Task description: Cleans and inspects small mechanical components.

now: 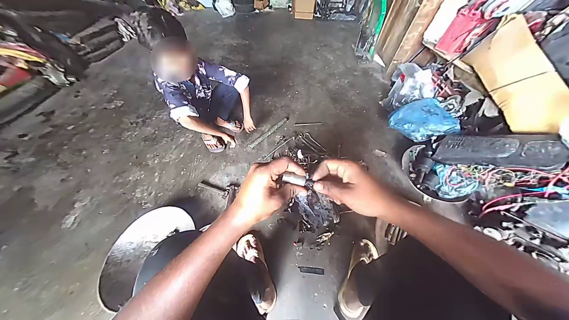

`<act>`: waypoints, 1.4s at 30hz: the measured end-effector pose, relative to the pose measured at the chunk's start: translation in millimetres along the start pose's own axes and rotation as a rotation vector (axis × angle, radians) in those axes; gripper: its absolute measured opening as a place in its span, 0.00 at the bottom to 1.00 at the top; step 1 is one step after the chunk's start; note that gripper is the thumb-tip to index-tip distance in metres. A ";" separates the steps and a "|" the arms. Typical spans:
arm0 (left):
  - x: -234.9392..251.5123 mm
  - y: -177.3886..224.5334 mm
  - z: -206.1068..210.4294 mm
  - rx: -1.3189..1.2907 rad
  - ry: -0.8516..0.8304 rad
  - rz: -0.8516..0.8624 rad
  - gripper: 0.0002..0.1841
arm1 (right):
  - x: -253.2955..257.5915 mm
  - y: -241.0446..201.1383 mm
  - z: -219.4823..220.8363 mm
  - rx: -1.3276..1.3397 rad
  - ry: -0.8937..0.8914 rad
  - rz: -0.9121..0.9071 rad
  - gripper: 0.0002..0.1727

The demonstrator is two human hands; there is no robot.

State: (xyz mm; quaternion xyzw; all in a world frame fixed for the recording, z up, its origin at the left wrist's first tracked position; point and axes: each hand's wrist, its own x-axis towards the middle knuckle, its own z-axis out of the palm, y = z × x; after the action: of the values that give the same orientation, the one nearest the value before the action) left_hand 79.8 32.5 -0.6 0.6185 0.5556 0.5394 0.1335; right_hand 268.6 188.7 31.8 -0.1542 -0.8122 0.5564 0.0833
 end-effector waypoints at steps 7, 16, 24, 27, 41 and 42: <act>-0.8 2.6 11.2 0.047 -0.012 0.021 0.14 | 5.1 6.0 1.2 -0.018 -0.215 0.014 0.13; 1.4 4.5 -8.6 0.163 -0.280 -0.121 0.19 | 1.7 13.3 4.1 -0.741 0.077 -0.309 0.18; -1.5 -6.8 -10.6 -0.070 -0.531 -0.428 0.11 | -16.1 22.2 26.3 -1.420 0.235 -0.701 0.10; -19.2 -3.3 9.9 0.223 -0.302 -0.204 0.13 | -19.9 31.7 27.4 -1.106 0.186 -0.513 0.11; -21.2 -4.1 10.7 -0.062 -0.861 -0.543 0.16 | -45.2 47.6 40.0 -1.368 0.045 -0.734 0.12; -18.8 -9.5 9.7 -0.225 -0.947 -0.625 0.15 | -46.8 44.8 42.1 -1.440 0.034 -0.794 0.13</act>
State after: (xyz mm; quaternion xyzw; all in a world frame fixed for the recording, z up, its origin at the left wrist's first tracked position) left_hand 86.3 24.4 -21.4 0.5811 0.5308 0.1947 0.5854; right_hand 306.7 150.6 -23.6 0.1204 -0.9630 -0.1742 0.1668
